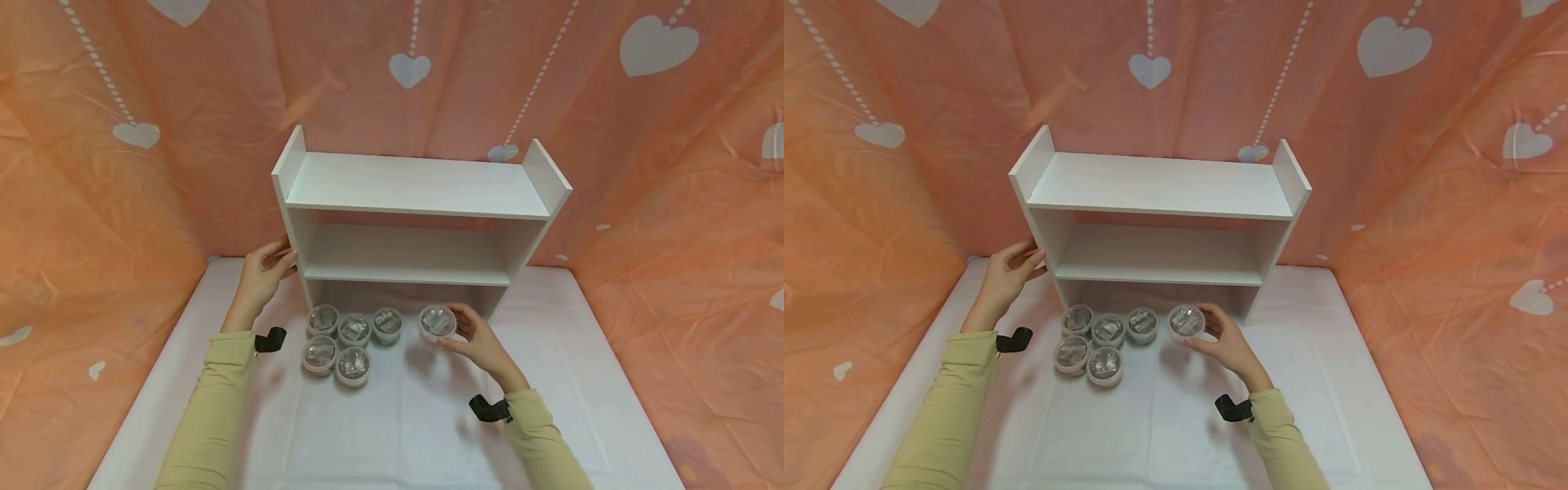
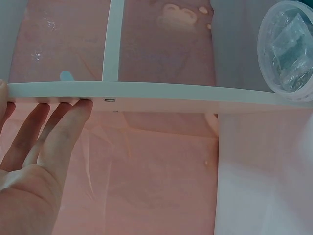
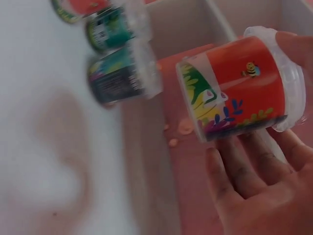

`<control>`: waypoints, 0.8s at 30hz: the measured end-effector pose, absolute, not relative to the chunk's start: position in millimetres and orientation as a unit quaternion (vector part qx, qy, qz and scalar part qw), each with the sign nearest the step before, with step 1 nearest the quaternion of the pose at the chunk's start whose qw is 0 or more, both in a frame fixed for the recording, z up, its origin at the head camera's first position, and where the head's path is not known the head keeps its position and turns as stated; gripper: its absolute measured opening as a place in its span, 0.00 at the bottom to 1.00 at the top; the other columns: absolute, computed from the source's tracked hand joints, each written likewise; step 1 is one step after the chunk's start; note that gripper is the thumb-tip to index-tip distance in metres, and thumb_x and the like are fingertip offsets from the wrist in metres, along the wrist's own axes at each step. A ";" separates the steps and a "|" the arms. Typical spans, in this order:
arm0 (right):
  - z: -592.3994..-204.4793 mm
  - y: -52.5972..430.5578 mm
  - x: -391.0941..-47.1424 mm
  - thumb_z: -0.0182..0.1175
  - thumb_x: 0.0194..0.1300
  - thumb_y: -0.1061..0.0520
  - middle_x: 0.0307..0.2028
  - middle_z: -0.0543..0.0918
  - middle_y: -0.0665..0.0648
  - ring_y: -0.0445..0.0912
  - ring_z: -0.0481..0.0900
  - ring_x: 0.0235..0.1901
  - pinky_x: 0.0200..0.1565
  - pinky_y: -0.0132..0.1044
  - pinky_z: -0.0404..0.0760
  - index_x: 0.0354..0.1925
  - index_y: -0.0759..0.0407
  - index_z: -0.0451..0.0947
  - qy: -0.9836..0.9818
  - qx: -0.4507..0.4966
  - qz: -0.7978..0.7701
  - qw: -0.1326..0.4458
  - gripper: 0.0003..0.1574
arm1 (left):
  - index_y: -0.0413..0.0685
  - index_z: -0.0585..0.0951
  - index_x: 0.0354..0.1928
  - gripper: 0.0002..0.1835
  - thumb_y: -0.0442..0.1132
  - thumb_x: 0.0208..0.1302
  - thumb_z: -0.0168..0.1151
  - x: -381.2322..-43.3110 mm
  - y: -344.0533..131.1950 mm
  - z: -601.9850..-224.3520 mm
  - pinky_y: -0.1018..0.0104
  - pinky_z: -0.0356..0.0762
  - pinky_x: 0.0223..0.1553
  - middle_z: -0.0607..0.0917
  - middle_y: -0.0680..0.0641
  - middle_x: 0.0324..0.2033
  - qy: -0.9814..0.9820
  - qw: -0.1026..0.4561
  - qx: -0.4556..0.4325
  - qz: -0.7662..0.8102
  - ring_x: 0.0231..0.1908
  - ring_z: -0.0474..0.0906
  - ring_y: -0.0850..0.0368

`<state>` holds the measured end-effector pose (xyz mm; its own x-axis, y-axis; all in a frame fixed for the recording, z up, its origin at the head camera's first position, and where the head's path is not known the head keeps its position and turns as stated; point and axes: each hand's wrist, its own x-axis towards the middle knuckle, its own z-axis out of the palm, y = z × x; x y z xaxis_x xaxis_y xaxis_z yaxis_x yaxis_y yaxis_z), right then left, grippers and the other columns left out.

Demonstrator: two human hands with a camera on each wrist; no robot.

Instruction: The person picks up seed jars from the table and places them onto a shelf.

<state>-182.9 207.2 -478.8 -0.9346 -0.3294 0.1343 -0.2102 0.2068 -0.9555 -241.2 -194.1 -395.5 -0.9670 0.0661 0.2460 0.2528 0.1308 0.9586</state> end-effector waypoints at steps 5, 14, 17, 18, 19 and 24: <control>-464.8 206.9 -180.6 0.71 0.54 0.66 0.55 0.75 0.62 0.51 0.73 0.55 0.59 0.36 0.73 0.62 0.62 0.66 0.767 -0.188 -0.611 0.047 0.39 | 0.39 0.66 0.68 0.27 0.35 0.69 0.57 -246.5 -197.5 -404.9 0.62 0.78 0.51 0.70 0.35 0.62 -0.749 0.074 -0.109 -0.649 0.57 0.72 0.47; -444.5 200.2 -179.2 0.70 0.54 0.67 0.55 0.75 0.63 0.50 0.75 0.52 0.56 0.39 0.75 0.62 0.64 0.66 0.756 -0.213 -0.618 0.048 0.39 | 0.38 0.66 0.68 0.26 0.35 0.69 0.57 -245.5 -197.4 -404.1 0.65 0.78 0.50 0.70 0.34 0.62 -0.745 0.080 -0.110 -0.653 0.55 0.73 0.50; -437.3 196.8 -179.2 0.70 0.54 0.67 0.55 0.75 0.62 0.51 0.75 0.52 0.57 0.41 0.75 0.62 0.63 0.67 0.758 -0.217 -0.613 0.047 0.39 | 0.38 0.66 0.68 0.26 0.35 0.69 0.56 -245.5 -197.7 -404.2 0.64 0.78 0.51 0.70 0.34 0.62 -0.746 0.079 -0.110 -0.652 0.56 0.73 0.49; -434.5 195.5 -179.2 0.70 0.54 0.67 0.55 0.75 0.62 0.51 0.74 0.53 0.57 0.42 0.75 0.62 0.62 0.67 0.760 -0.219 -0.611 0.047 0.39 | 0.38 0.66 0.68 0.26 0.35 0.70 0.56 -245.6 -197.7 -404.2 0.64 0.78 0.51 0.70 0.34 0.62 -0.746 0.078 -0.110 -0.652 0.56 0.73 0.48; -431.6 194.4 -179.2 0.70 0.54 0.66 0.55 0.75 0.61 0.51 0.74 0.53 0.58 0.43 0.75 0.62 0.62 0.67 0.762 -0.221 -0.607 0.046 0.39 | 0.38 0.66 0.68 0.26 0.35 0.70 0.56 -246.0 -197.8 -404.3 0.63 0.78 0.51 0.70 0.34 0.62 -0.747 0.077 -0.110 -0.651 0.56 0.73 0.48; -415.1 187.2 -179.8 0.70 0.54 0.66 0.56 0.74 0.60 0.51 0.74 0.54 0.58 0.45 0.74 0.63 0.61 0.67 0.765 -0.238 -0.597 0.042 0.39 | 0.37 0.66 0.68 0.26 0.33 0.70 0.55 -245.1 -196.5 -401.4 0.56 0.76 0.53 0.70 0.34 0.63 -0.743 0.072 -0.110 -0.657 0.57 0.73 0.47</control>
